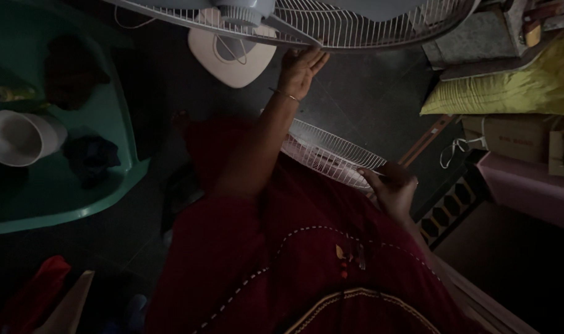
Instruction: The person removes the grilles of a white electric fan by hand, manipulating the plastic clips and separating the metal mesh components.
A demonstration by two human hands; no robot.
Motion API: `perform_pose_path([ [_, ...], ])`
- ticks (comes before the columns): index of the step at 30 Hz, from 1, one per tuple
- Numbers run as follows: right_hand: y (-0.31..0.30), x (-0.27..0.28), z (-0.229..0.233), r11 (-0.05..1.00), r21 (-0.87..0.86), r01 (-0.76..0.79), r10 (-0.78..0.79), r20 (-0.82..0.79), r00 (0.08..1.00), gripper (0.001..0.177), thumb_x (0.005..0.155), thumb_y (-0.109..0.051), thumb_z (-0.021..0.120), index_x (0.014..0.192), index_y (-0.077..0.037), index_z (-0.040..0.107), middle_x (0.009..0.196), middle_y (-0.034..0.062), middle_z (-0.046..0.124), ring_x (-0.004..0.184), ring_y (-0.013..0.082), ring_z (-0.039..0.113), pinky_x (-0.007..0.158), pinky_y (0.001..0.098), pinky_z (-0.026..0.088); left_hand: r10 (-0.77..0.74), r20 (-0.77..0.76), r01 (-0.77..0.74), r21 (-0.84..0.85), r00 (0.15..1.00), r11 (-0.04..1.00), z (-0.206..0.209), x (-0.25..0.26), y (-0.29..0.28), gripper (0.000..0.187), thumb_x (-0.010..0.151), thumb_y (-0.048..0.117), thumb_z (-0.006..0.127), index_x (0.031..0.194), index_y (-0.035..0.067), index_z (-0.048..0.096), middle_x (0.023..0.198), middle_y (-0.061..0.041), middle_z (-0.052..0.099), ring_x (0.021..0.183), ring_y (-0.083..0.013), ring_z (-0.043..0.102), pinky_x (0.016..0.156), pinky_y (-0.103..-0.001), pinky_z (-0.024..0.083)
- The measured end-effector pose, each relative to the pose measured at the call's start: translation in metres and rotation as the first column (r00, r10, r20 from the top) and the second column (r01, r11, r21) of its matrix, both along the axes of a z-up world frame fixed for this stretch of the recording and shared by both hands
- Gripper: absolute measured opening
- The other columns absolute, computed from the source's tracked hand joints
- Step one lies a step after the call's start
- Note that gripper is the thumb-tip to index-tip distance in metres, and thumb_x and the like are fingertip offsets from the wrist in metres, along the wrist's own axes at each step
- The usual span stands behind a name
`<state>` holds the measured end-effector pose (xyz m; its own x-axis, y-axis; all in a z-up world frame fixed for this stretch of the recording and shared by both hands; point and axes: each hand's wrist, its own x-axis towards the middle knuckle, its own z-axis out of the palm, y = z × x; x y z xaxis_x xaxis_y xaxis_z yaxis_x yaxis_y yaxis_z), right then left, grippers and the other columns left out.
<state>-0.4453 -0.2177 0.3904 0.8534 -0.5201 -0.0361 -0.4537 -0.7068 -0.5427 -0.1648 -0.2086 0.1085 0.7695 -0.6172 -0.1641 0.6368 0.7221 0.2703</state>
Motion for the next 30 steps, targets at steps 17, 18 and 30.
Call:
perform_pose_path([
  [17, -0.001, 0.012, 0.003, 0.988, -0.107, -0.115, 0.116, 0.0, 0.993, 0.029, 0.086, -0.021, 0.087, 0.076, 0.003, 0.074, 0.066, 0.0102, 0.069, 0.049, 0.0135, 0.061, 0.044, 0.029, 0.045, -0.107, -0.093, 0.106, -0.006, 0.99, 0.994, 0.011, -0.001, -0.004, 0.015, 0.094, 0.017, 0.076, 0.102, 0.004, 0.072, 0.101, -0.013, 0.078, 0.1, -0.0243, 0.076, 0.095, -0.045, 0.064],
  [18, -0.003, 0.01, 0.001, 0.98, -0.141, -0.142, 0.144, 0.005, 0.99, 0.033, 0.087, -0.023, 0.087, 0.074, 0.003, 0.073, 0.067, 0.0104, 0.069, 0.051, 0.0143, 0.061, 0.045, 0.03, 0.045, -0.109, -0.068, 0.107, -0.031, 0.992, 0.994, 0.005, -0.001, -0.007, 0.013, 0.096, 0.015, 0.076, 0.097, 0.004, 0.07, 0.102, -0.013, 0.078, 0.103, -0.0251, 0.076, 0.099, -0.046, 0.064],
  [30, 0.006, 0.022, 0.012, 0.987, -0.109, -0.118, 0.128, 0.092, 0.987, 0.035, 0.082, -0.024, 0.089, 0.072, 0.004, 0.07, 0.066, 0.0128, 0.067, 0.049, 0.0153, 0.056, 0.046, 0.0334, 0.042, -0.614, 0.074, 0.487, 0.539, 0.786, 0.688, 0.106, 0.019, 0.076, 0.053, 0.088, 0.054, 0.069, 0.116, 0.011, 0.062, 0.107, -0.011, 0.079, 0.102, -0.0251, 0.077, 0.088, -0.036, 0.062],
])
